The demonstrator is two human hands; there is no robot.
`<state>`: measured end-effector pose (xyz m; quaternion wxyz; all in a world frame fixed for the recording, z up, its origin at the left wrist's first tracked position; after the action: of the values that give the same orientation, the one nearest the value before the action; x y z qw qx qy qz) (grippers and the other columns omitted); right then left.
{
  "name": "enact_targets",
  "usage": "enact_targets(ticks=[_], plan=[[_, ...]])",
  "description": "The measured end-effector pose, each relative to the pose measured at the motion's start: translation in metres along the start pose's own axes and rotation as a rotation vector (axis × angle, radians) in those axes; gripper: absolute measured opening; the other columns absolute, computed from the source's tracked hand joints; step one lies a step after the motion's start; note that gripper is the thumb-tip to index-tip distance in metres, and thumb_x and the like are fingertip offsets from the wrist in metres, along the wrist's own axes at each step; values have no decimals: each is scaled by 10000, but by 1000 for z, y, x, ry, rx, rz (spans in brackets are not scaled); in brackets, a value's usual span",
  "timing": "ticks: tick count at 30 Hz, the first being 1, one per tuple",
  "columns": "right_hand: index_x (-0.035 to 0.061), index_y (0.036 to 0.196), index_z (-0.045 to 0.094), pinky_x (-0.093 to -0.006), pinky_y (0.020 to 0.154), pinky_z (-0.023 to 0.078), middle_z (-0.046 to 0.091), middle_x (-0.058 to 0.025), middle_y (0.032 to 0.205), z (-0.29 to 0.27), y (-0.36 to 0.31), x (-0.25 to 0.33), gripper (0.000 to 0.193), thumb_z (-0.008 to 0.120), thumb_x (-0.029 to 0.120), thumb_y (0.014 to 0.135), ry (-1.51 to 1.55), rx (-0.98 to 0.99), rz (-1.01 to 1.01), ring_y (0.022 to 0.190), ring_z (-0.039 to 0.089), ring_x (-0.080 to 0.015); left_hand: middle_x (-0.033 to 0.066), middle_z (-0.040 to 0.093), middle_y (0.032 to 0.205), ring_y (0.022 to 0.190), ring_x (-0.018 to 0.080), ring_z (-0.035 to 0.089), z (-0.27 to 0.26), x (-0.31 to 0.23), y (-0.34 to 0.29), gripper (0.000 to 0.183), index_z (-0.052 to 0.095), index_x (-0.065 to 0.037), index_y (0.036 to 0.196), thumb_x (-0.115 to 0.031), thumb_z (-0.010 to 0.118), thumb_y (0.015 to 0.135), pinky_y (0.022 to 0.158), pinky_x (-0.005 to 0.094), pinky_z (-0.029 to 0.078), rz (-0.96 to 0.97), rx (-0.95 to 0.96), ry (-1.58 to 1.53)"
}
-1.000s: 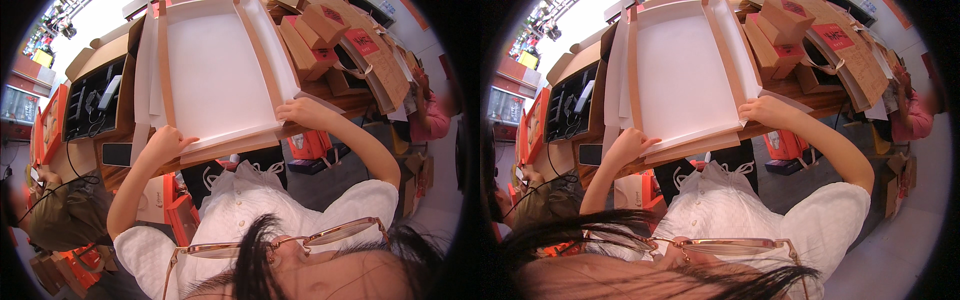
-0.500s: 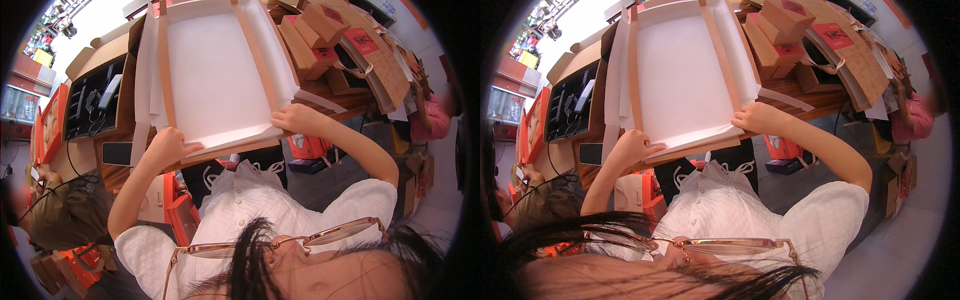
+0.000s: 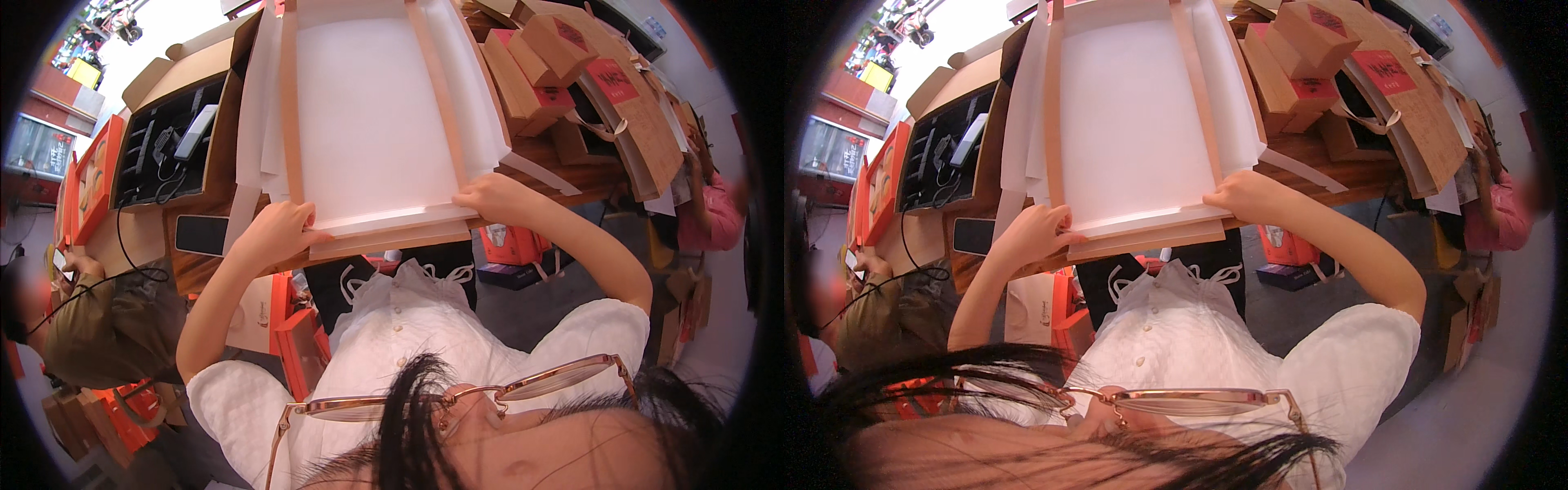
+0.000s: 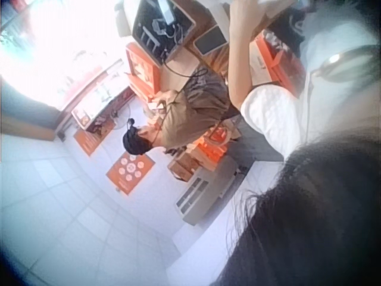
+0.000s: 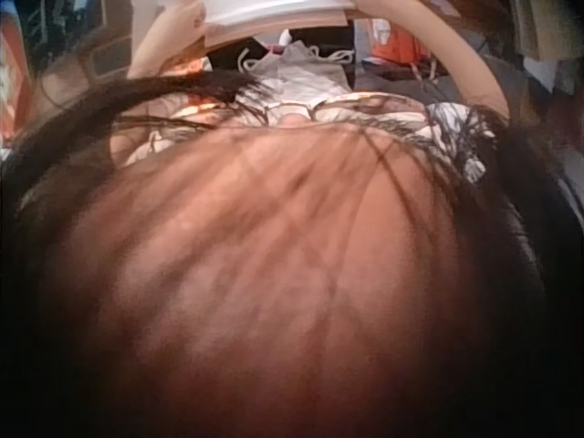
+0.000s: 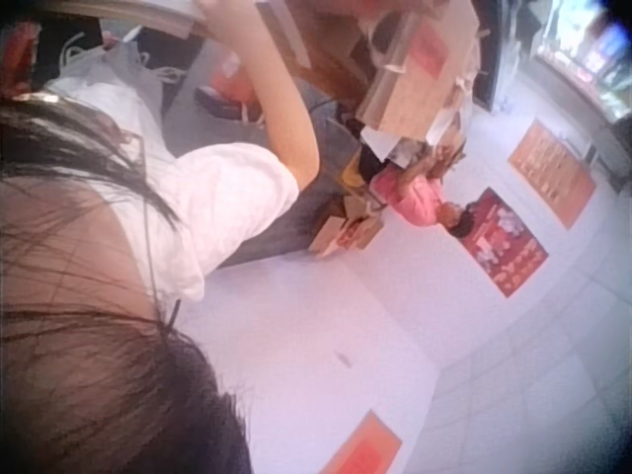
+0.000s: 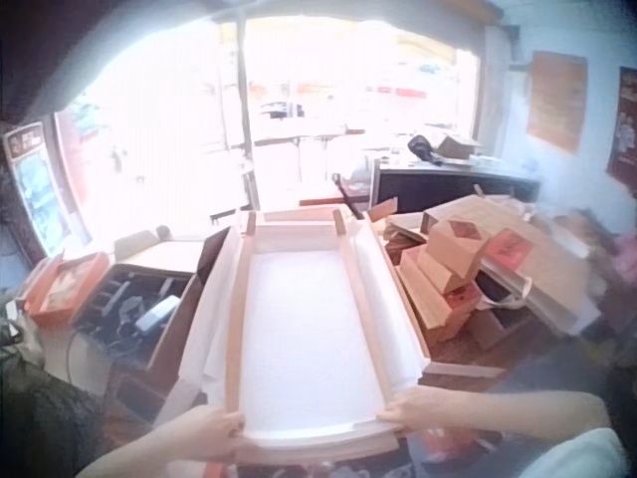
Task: The person assembles a white cardboard insert by folding the side flaps and tucking in the edges.
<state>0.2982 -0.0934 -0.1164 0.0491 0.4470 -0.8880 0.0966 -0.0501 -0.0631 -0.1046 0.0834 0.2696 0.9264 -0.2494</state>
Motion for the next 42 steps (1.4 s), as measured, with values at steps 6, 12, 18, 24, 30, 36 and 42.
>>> enact_targets(ticks=[6,12,18,24,30,36,42], plan=[[27,898,703,-429,764,533,689,-207,801,-6,2,-11,124,589,44,853,311,20,255,823,684,-369,216,686,802,775,360,670,4,1,0,367,696,18,854,-344,652,904,729,411,532,86,-34,27],[-6,917,722,-414,781,530,692,-230,859,-13,1,-17,159,584,60,873,462,64,286,817,670,-384,214,691,825,783,370,668,2,3,6,336,717,19,864,-297,620,924,751,426,527,34,-54,-45],[-30,929,707,-400,757,532,696,-235,864,-18,-2,-25,195,613,137,894,626,94,422,792,674,-383,205,680,857,851,364,652,13,18,15,331,732,22,898,-282,607,937,799,420,513,60,-63,-87],[-6,929,692,-386,764,521,701,-165,851,-15,3,-8,237,675,225,881,439,-19,419,823,663,-316,185,662,875,854,370,642,16,20,10,308,736,0,863,-285,636,922,782,440,513,96,-185,-162],[40,946,625,-351,825,448,605,-74,906,10,16,16,317,706,332,852,-137,-149,122,950,574,-232,164,643,872,830,346,634,16,23,15,295,714,13,873,-266,631,925,762,409,504,29,-124,-191],[25,961,557,-380,819,455,621,-118,915,32,33,15,374,678,366,871,-49,-37,172,919,607,-283,107,657,881,930,287,618,18,19,11,279,710,-38,814,-281,631,926,797,395,508,116,-222,-24],[-26,913,508,-455,785,492,616,-217,888,19,43,7,439,669,382,882,162,36,222,897,621,-390,104,620,892,961,285,579,40,0,18,401,656,-33,827,-417,601,931,808,365,481,295,-352,270]])
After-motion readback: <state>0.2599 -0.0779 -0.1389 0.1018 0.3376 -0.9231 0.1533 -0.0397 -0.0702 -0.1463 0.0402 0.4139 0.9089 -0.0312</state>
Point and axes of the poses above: each hand's wrist, its own y-axis towards the middle knuckle, its own z-axis out of the palm, x = y × z, the point moved 3 cm from there along y, towards the middle knuckle
